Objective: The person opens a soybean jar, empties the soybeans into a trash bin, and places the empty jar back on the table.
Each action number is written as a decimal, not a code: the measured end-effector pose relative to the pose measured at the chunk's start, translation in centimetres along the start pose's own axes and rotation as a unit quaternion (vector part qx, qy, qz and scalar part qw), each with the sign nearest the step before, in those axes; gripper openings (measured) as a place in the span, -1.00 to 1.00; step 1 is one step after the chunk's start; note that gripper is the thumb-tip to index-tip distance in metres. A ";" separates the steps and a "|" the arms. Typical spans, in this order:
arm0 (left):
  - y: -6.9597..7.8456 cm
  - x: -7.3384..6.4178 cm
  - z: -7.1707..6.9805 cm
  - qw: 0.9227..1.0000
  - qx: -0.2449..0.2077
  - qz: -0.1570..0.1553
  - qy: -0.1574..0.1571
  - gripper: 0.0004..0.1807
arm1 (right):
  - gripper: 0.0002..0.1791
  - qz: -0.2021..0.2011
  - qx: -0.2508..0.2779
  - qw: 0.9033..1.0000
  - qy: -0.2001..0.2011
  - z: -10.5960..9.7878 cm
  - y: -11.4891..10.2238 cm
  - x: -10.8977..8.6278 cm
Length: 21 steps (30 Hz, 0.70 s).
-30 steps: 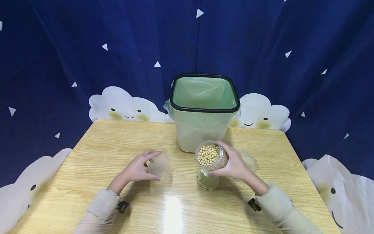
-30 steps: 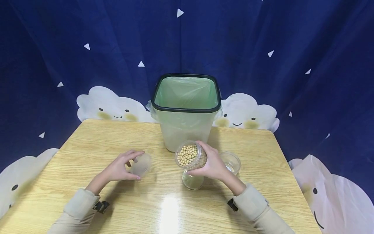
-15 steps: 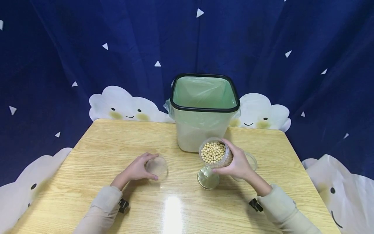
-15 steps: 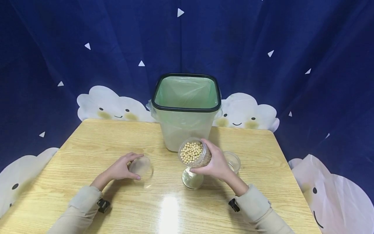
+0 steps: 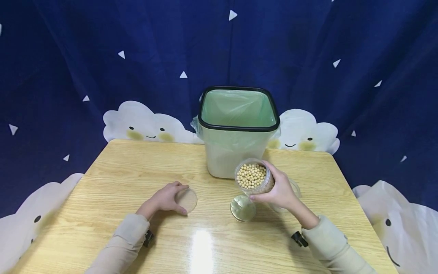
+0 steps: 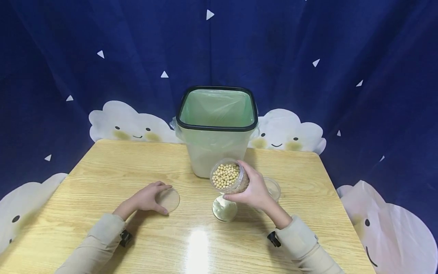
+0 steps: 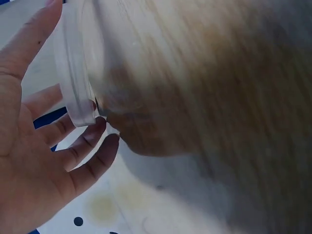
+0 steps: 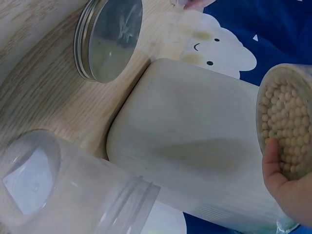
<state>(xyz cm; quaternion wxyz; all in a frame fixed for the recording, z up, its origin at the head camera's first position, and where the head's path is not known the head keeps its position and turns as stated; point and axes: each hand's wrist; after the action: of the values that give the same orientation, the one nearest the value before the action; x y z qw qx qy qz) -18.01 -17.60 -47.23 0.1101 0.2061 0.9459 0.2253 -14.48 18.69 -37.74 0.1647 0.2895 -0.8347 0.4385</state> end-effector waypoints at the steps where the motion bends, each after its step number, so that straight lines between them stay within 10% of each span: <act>1: 0.1 0.0 0.0 1.000 0.006 -0.001 0.001 -0.01 | 0.03 -0.001 0.000 1.000 0.001 0.0 0.0 0.0; 21: 1.4 -0.7 -3.7 0.985 -0.151 0.042 0.075 -0.25 | 0.04 -0.006 0.001 1.000 0.000 -0.5 -1.2 0.2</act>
<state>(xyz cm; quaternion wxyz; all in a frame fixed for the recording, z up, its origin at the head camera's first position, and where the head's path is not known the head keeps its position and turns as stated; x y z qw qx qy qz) -18.02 -18.19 -43.23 0.0593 0.2091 0.8972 0.3844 -13.85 18.51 -36.60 0.1669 0.2946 -0.8327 0.4380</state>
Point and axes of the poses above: each hand's wrist, its own x-axis towards the middle knuckle, its own z-axis out of the palm, y = z × x, and after that the axes turned 6 degrees about -z, right-handed
